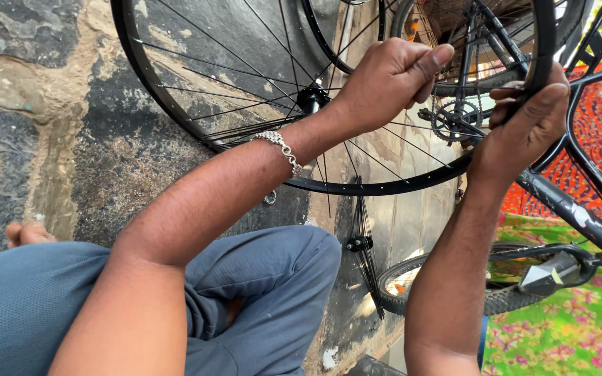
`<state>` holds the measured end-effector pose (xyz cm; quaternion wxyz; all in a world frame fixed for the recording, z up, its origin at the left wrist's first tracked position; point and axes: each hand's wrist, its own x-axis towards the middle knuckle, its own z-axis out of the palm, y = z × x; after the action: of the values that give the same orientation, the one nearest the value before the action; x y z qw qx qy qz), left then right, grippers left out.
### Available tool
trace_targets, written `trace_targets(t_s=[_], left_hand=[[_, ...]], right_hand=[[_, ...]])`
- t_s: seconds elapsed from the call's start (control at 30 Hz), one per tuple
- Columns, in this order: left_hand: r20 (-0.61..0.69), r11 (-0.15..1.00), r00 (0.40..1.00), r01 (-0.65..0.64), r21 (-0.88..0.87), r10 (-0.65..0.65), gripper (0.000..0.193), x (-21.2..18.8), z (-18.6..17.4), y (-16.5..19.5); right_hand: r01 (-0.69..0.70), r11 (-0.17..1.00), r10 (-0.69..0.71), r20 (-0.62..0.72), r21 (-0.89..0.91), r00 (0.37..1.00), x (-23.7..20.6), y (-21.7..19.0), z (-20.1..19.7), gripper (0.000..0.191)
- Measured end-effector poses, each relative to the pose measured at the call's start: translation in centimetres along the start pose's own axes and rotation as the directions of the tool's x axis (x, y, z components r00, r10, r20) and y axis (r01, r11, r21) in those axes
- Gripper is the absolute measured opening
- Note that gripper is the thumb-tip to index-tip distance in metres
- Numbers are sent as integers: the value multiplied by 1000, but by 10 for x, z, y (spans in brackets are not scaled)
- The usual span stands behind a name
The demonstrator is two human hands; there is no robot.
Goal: The person sits on the ground and assembles a bicycle wheel by inserting spokes into the rim and hub. They manipulate the spokes and rim by hand, rotating the wheel to access different sections and ensuring the spokes are properly seated.
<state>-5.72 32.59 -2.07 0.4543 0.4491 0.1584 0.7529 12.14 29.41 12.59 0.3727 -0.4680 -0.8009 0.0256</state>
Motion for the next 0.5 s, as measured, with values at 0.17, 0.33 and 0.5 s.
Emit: trace_targets(t_s=[0.17,0.33,0.5], left_hand=[[1,1000,1000,4,-5,-4,66,-2,-3,2],[2,1000,1000,-9,3,9,65,-2,-5,0],[19,999,1000,-24,22,24,65,-1,-4,-2]], right_hand=[[55,998,-55,20,0,998,1,0,3,57],[51,999,-51,13,-8,999,1,-4,6,56],[62,997,-61,20,-45,998,0,-11,9,57]])
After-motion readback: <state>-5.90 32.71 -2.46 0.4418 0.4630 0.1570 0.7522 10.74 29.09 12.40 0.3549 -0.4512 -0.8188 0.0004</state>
